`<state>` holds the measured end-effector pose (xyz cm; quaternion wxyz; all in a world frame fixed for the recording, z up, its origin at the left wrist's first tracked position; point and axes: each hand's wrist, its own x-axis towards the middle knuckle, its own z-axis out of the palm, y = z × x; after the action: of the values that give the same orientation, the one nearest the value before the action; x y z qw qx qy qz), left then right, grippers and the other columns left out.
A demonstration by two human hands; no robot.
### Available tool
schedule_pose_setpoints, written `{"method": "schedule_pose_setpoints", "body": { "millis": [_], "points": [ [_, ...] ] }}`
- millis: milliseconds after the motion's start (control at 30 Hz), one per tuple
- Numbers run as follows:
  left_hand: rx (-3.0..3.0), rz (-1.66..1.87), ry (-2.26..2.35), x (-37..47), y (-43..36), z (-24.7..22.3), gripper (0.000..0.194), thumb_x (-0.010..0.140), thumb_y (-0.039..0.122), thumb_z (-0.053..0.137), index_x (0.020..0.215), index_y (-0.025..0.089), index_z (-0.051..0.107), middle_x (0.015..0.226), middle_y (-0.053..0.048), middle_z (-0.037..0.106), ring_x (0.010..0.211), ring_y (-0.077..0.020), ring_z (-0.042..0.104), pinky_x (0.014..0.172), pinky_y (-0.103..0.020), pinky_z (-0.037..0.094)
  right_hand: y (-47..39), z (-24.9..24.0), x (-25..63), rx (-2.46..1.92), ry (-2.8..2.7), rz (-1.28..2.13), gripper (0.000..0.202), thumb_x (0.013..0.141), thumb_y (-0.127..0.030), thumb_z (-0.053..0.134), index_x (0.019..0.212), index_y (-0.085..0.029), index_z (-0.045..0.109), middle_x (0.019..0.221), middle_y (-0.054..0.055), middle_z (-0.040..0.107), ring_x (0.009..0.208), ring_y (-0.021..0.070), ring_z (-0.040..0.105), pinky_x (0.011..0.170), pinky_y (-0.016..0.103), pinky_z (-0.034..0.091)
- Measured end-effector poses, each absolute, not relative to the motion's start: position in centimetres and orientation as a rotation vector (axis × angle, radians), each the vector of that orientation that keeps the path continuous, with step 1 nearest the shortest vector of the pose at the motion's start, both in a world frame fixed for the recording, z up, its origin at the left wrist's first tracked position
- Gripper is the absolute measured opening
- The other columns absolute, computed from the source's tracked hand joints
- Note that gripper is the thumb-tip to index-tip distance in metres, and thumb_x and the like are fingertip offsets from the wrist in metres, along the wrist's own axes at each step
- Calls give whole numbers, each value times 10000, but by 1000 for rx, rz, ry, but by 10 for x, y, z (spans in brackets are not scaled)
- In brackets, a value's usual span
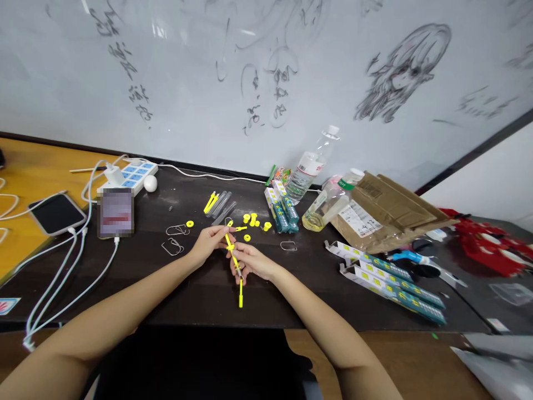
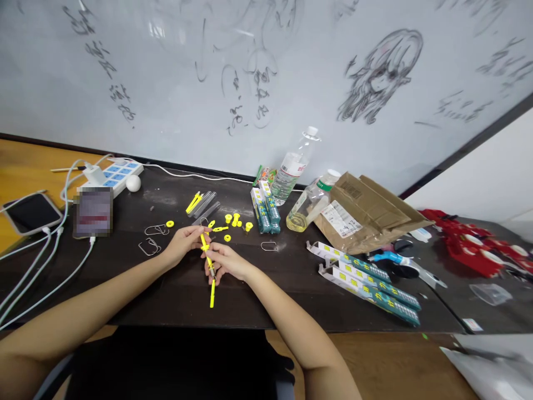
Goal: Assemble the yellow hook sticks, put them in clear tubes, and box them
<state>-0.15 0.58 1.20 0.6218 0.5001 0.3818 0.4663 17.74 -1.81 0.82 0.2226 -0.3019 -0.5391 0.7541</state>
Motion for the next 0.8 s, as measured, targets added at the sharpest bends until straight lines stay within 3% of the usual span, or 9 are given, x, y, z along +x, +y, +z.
{"method": "schedule_pose_setpoints", "body": {
  "millis": [100,400,600,700,800],
  "points": [
    [1140,1072,870,0,4,12,404,738,494,672,940,149,728,846,-76,698,742,-156,629,689,-282,499,-17,5,177,-857,-1454,2042,379,842,-534,548,941,-175,479,626,6,661,490,156,665,417,201,496],
    [1070,1022,744,9,-2,8,392,751,479,672,901,121,724,939,-108,708,871,-190,629,821,-309,469,-17,5,169,-822,-1264,1943,386,798,-470,636,1000,-166,509,697,25,684,587,160,689,587,278,559],
    [838,1163,754,5,6,18,305,825,417,613,943,139,650,766,-42,657,719,-142,640,697,-280,510,-18,9,170,-756,-1287,2031,404,807,-411,642,1106,-172,514,924,90,706,768,187,709,677,304,563],
    [771,1244,744,2,16,24,229,865,350,574,927,138,633,715,4,587,549,-68,555,650,-262,521,-18,10,173,-733,-1318,2049,411,823,-393,627,1159,-191,502,1063,107,677,822,184,701,679,313,572],
    [736,1257,701,1,25,29,186,868,297,571,896,131,649,698,4,555,497,-44,473,560,-214,488,-17,8,174,-740,-1332,2038,475,784,-349,678,1193,-200,489,1074,97,673,802,158,686,677,303,578]
  ]
}}
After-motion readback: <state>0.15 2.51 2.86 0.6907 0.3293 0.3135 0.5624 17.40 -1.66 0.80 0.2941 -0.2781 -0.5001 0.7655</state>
